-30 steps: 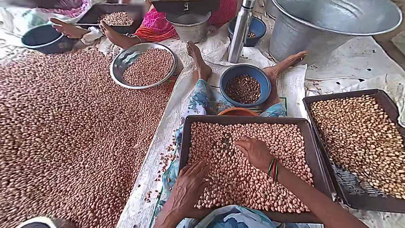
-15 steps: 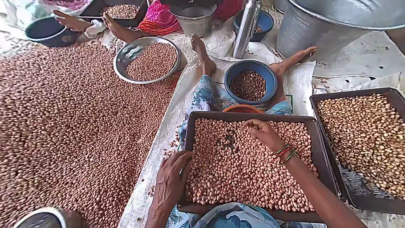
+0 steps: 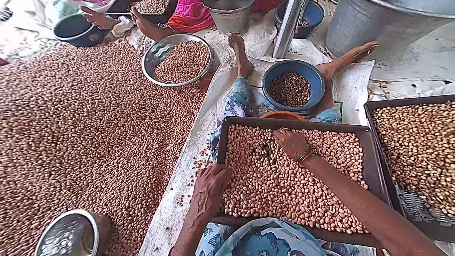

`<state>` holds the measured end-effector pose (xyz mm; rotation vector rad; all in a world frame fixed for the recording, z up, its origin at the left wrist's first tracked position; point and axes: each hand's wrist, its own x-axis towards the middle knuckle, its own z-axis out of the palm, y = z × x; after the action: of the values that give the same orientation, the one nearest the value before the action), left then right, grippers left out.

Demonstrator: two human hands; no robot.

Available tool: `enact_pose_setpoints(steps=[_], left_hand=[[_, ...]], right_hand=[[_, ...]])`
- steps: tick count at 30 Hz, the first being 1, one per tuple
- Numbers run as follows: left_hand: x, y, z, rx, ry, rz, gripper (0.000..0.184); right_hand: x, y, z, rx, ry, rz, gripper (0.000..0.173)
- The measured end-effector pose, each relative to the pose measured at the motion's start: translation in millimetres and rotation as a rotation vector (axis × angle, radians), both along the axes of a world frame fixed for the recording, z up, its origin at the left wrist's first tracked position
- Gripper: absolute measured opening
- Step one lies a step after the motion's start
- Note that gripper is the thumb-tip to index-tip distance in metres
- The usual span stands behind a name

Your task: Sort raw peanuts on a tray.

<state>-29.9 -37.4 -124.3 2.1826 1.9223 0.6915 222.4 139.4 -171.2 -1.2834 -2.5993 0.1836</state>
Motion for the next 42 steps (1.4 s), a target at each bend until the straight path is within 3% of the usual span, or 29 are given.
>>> enact_pose_setpoints(steps=[2, 4, 7, 9, 10, 12, 14, 17, 19, 21, 24, 27, 31, 35, 37, 39, 42], left_hand=[[1, -5, 0, -0.021, 0.038, -0.030, 0.015], [1, -12, -4, -0.005, 0.067, -0.049, 0.016], [4, -27, -11, -0.015, 0.046, -0.133, 0.019], [14, -31, -17, -0.042, -0.004, -0.267, 0.021], [23, -32, -20, -0.055, -0.016, -0.339, 0.020], [42, -29, -25, -0.076, -0.008, -0.456, 0.014], [53, -24, -24, -0.121, 0.013, -0.480, 0.013], [49, -16, -11, -0.189, -0.092, -0.316, 0.016], [41, -11, -2, -0.202, -0.324, -0.168, 0.019], [38, -14, -2, -0.276, -0.740, -0.047, 0.023], [49, -21, -6, -0.442, -1.315, 0.071, 0.027], [63, -26, -10, -0.482, -1.478, 0.175, 0.030], [65, -31, -11, -0.354, -1.738, 0.209, 0.034], [66, -32, -7, -0.392, -1.762, 0.320, 0.036], [70, -32, -12, -0.487, -1.769, 0.293, 0.044], [78, -32, -12, -0.554, -1.925, 0.293, 0.055], [83, -31, -6, -0.480, -2.166, 0.503, 0.057]], right_hand=[[4, 8, 15, -0.209, 0.118, -0.040, 0.013], [16, 8, 26, -0.400, 0.395, -0.064, 0.007], [36, -16, 27, -0.964, 0.918, -0.044, 0.010], [40, -42, 28, -1.280, 0.966, -0.017, 0.011], [38, -56, 29, -1.342, 0.918, -0.024, 0.012], [32, -82, 33, -1.235, 0.744, -0.095, 0.012], [30, -94, 38, -0.943, 0.376, -0.109, 0.018], [23, -105, 38, -0.739, -0.056, -0.114, 0.032], [26, -110, 31, -0.648, 0.018, -0.105, 0.030], [27, -111, 37, -0.593, 0.113, -0.142, 0.029], [13, -101, 71, -0.615, -0.082, -0.289, 0.032], [2, -94, 80, -0.663, -0.202, -0.331, 0.035], [-6, -102, 61, -0.792, -0.319, -0.195, 0.035], [-6, -103, 74, -0.729, -0.197, -0.167, 0.031], [-13, -111, 89, -0.675, -0.042, -0.067, 0.028], [-26, -127, 99, -0.659, 0.114, 0.075, 0.031], [-46, -143, 75, -0.247, 0.329, 0.160, 0.031]])
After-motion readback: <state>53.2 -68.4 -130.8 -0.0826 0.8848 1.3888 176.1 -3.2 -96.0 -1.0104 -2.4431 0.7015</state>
